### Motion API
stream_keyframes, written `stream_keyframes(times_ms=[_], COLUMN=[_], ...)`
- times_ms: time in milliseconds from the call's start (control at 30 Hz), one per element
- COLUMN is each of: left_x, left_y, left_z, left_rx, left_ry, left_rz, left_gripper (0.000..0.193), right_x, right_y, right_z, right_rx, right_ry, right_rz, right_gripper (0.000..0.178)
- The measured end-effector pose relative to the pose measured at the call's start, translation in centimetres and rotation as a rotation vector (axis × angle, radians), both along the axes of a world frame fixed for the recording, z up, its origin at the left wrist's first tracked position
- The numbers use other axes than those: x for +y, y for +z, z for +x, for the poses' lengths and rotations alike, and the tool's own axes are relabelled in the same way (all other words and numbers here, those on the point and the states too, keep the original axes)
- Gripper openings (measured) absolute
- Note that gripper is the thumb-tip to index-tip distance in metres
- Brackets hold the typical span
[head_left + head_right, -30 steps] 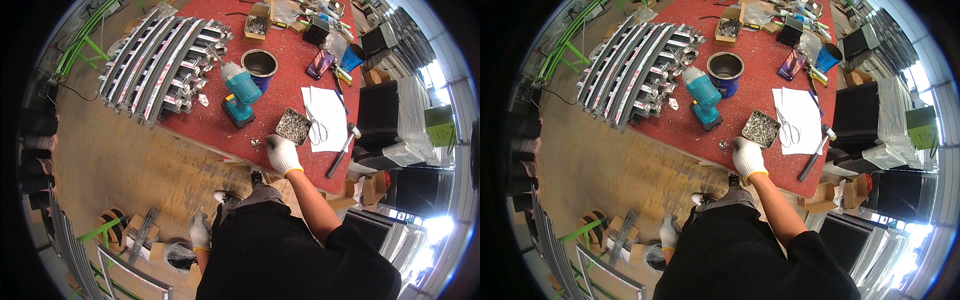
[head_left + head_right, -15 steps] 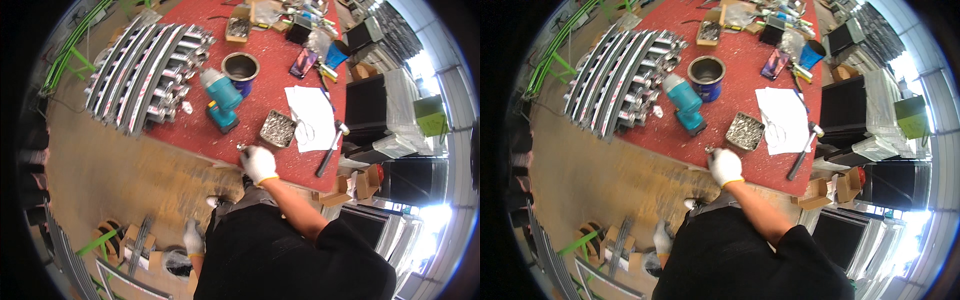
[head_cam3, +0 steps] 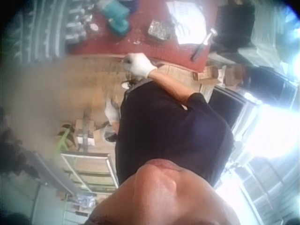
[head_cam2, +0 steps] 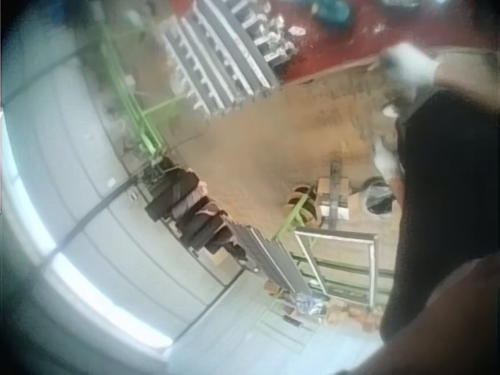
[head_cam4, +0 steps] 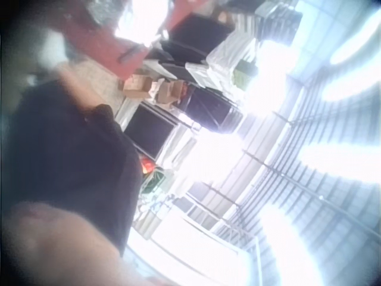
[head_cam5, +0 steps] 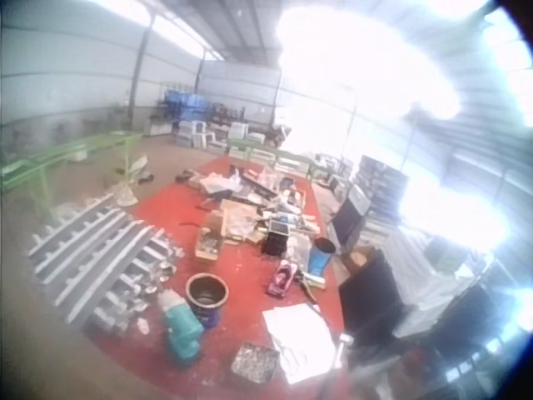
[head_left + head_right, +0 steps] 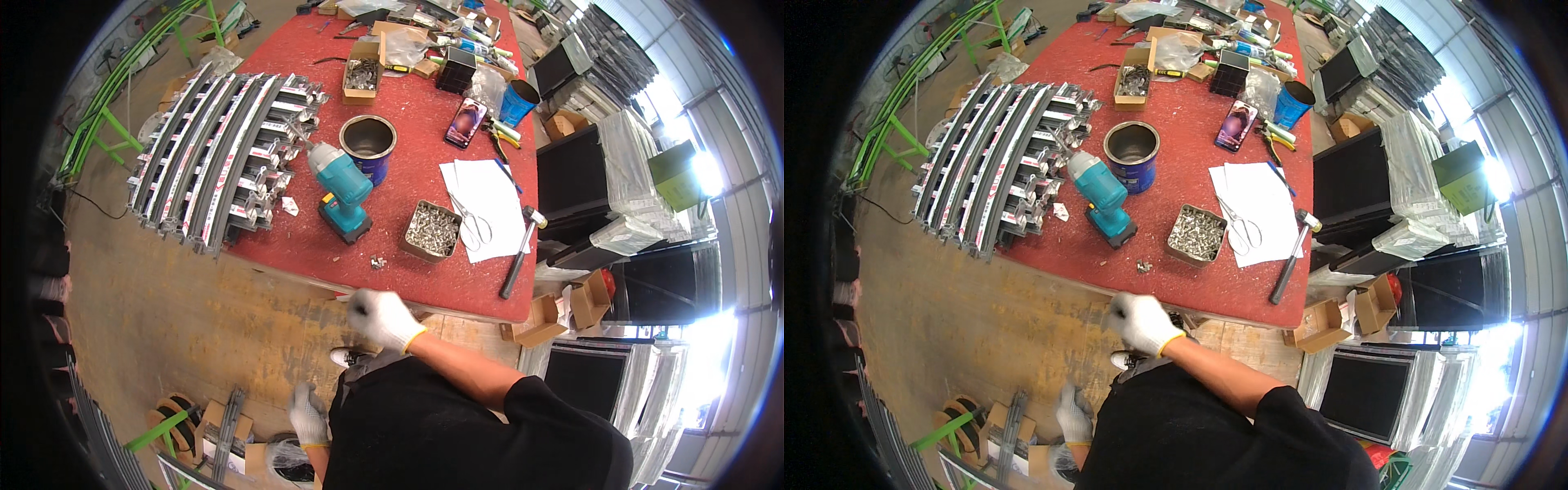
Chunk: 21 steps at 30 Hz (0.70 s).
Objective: The person unpacks screws from a plastic bag, places them in a tray, then assembles a rectangular metal frame by inserting and fastening metal bars with a cordless drill. The person repeatedly positions bars, aligns joints, and drives screws to secure the frame.
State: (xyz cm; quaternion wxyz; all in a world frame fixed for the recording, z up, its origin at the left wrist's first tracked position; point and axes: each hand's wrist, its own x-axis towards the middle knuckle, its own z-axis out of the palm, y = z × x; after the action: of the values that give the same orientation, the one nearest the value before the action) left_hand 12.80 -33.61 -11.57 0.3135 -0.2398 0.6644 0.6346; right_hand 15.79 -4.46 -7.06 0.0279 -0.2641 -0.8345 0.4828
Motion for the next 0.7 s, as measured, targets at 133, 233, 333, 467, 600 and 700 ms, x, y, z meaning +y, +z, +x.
stream_keyframes(times_ms=[133, 233, 333, 467, 600, 700], left_x=[2.1, 2.7, 2.1, 1.0, 0.7, 0.6], left_y=[3.5, 5.6, 6.6, 6.5, 6.3, 6.5], left_z=[-1.5, -1.9, -1.9, -1.2, -0.4, 0.3], left_rx=[0.109, 0.16, 0.127, 0.138, 0.21, 0.217], left_ry=[-0.101, -0.141, -0.162, -0.113, 0.01, 0.186], left_rz=[0.199, 0.314, 0.332, 0.281, 0.278, 0.239], left_gripper=[0.027, 0.024, 0.022, 0.022, 0.025, 0.023], right_x=[-4.9, -7.1, -8.1, -9.1, -9.8, -10.1], right_y=[2.9, 3.5, 3.4, 2.9, 2.5, 2.5], right_z=[-1.0, -1.4, -1.2, -1.1, -2.2, -3.3], right_rx=[0.02, 0.064, 0.095, 0.108, 0.142, 0.27], right_ry=[0.2, 0.319, 0.334, 0.375, 0.464, 0.56], right_rz=[-0.303, -0.282, -0.323, -0.395, -0.402, -0.457], right_gripper=[0.028, 0.028, 0.028, 0.029, 0.027, 0.026])
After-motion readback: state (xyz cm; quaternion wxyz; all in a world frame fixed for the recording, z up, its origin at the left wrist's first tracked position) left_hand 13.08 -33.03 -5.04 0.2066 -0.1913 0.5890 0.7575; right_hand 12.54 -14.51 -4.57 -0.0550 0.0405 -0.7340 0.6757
